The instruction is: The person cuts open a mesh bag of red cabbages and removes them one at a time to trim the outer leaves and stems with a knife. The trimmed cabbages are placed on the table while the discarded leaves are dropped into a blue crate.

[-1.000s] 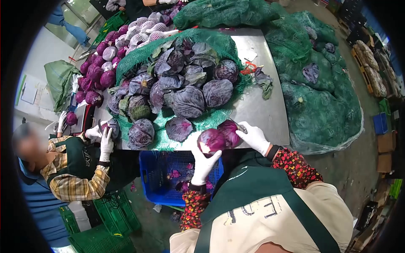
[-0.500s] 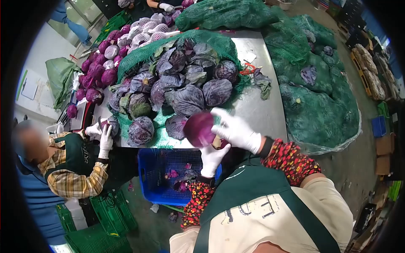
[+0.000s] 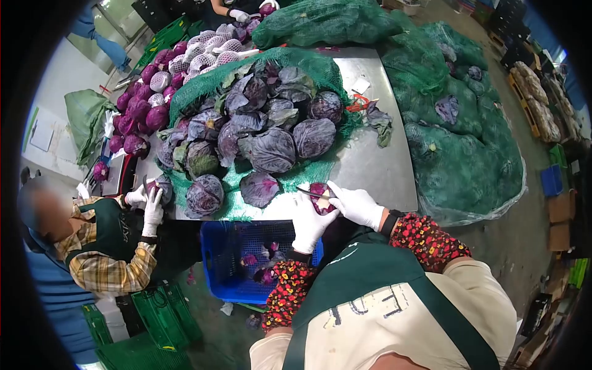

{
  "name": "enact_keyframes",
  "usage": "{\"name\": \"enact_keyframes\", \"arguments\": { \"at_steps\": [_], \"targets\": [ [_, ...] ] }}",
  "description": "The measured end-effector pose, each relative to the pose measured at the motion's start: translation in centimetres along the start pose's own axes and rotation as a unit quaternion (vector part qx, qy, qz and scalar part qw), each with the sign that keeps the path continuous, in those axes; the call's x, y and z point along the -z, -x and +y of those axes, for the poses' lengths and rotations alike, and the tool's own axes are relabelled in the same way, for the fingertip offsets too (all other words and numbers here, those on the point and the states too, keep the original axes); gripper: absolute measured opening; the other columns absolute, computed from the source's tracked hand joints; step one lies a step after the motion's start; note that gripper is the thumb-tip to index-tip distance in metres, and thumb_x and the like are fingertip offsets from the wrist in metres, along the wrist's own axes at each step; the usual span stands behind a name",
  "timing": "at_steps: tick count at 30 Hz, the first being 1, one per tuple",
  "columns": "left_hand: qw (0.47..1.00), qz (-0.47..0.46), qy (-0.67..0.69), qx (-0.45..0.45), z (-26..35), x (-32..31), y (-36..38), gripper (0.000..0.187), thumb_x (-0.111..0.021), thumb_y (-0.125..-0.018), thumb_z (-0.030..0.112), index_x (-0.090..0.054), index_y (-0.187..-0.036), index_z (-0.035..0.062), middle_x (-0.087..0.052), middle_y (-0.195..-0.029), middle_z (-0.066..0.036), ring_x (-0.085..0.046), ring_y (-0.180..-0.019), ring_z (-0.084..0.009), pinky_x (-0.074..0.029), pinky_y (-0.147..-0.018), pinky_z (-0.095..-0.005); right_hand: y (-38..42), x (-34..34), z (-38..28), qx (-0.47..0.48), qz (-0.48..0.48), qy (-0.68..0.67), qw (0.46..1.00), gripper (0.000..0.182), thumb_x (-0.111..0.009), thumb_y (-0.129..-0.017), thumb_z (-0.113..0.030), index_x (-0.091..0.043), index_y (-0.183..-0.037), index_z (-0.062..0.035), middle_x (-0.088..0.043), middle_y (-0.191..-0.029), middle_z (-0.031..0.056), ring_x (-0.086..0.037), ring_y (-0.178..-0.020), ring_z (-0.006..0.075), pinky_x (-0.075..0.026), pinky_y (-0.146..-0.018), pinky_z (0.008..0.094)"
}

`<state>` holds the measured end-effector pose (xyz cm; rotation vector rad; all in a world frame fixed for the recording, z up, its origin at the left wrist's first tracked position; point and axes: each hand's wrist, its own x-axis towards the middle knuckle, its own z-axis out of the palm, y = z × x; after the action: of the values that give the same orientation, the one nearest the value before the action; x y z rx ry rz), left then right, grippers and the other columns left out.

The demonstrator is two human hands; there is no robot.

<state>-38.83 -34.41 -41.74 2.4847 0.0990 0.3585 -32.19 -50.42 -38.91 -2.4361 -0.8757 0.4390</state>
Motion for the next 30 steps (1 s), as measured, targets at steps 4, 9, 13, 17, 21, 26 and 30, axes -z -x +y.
{"name": "enact_keyframes", "arguments": {
  "at_steps": [4, 9, 13, 17, 21, 26, 30],
  "targets": [
    [0.999, -0.027, 0.032, 0.029, 0.1, 0.0, -0.6, 0.095, -0.081, -0.063, 0.044, -0.04, -0.131, -0.0071, -0.05, -0.121, -0.023, -0.05, -0.112, -0.0377, -0.041, -0.095, -0.0459, -0.9, -1.0, 1.1, 0.01, 0.001, 0.054, 0.999, 0.05, -0.047, -0.095, -0.033, -0.04, -0.136, -0.0062, -0.065, -0.103, 0.022, -0.065, -0.078, 0.0403, -0.051, -0.071, 0.0486],
    [0.999, -0.004, 0.027, 0.04, 0.8, -1.2, -1.3, 0.093, -0.081, -0.063, 0.043, -0.04, -0.132, -0.0044, -0.05, -0.124, -0.022, -0.051, -0.112, -0.0379, -0.04, -0.097, -0.0464, -2.5, -1.0, 2.3, 0.027, 0.07, 0.12, 0.99, 0.032, -0.045, -0.094, -0.029, -0.053, -0.117, -0.0085, -0.066, -0.084, 0.0154, -0.066, -0.073, 0.0349, -0.052, -0.064, 0.0473],
    [0.999, 0.026, -0.027, 0.011, 1.4, -1.6, -0.9, 0.094, -0.084, -0.061, 0.036, -0.039, -0.136, 0.0002, -0.049, -0.13, -0.02, -0.051, -0.113, -0.0386, -0.038, -0.1, -0.0483, -3.1, -0.8, 3.2, -0.053, 0.063, 0.061, 0.995, 0.026, -0.046, -0.093, -0.027, -0.055, -0.111, -0.0095, -0.065, -0.083, 0.0143, -0.066, -0.071, 0.0328, -0.053, -0.062, 0.0457],
    [0.991, -0.059, 0.111, -0.037, -1.0, 0.8, 1.3, 0.101, -0.087, -0.058, 0.023, -0.034, -0.142, 0.0036, -0.043, -0.137, -0.02, -0.04, -0.126, -0.0403, -0.034, -0.107, -0.0463, -2.2, -0.2, 7.5, -0.063, 0.084, 0.077, 0.991, 0.033, -0.039, -0.098, -0.037, -0.056, -0.109, -0.0115, -0.066, -0.08, 0.0205, -0.064, -0.076, 0.0407, -0.05, -0.069, 0.0516],
    [0.955, -0.105, 0.271, 0.053, -5.3, 0.8, 4.7, 0.108, -0.087, -0.059, 0.02, -0.026, -0.147, 0.0043, -0.03, -0.146, -0.02, -0.023, -0.139, -0.0383, -0.023, -0.114, -0.0465, 0.0, 0.1, 7.8, -0.145, 0.035, -0.012, 0.989, 0.036, -0.04, -0.098, -0.039, -0.056, -0.114, -0.0116, -0.066, -0.086, 0.025, -0.063, -0.082, 0.0431, -0.048, -0.073, 0.0521],
    [0.953, -0.067, 0.281, 0.086, -3.9, -1.2, 3.7, 0.108, -0.084, -0.066, 0.025, -0.018, -0.15, 0.0044, -0.025, -0.149, -0.023, -0.021, -0.14, -0.0403, -0.021, -0.114, -0.047, -1.5, -1.0, 6.5, -0.166, 0.095, -0.202, 0.96, 0.035, -0.046, -0.096, -0.036, -0.054, -0.12, -0.0108, -0.067, -0.094, 0.021, -0.064, -0.088, 0.0398, -0.049, -0.075, 0.0468],
    [0.976, -0.044, 0.201, 0.065, -1.9, -1.9, 1.9, 0.11, -0.083, -0.067, 0.026, -0.014, -0.149, -0.0005, -0.024, -0.149, -0.026, -0.022, -0.139, -0.0433, -0.019, -0.114, -0.049, -0.9, 3.2, -0.5, -0.034, 0.095, -0.11, 0.989, 0.064, -0.066, -0.083, -0.04, -0.042, -0.135, -0.0125, -0.067, -0.099, 0.018, -0.066, -0.085, 0.0359, -0.052, -0.075, 0.0422]
  ]
}}
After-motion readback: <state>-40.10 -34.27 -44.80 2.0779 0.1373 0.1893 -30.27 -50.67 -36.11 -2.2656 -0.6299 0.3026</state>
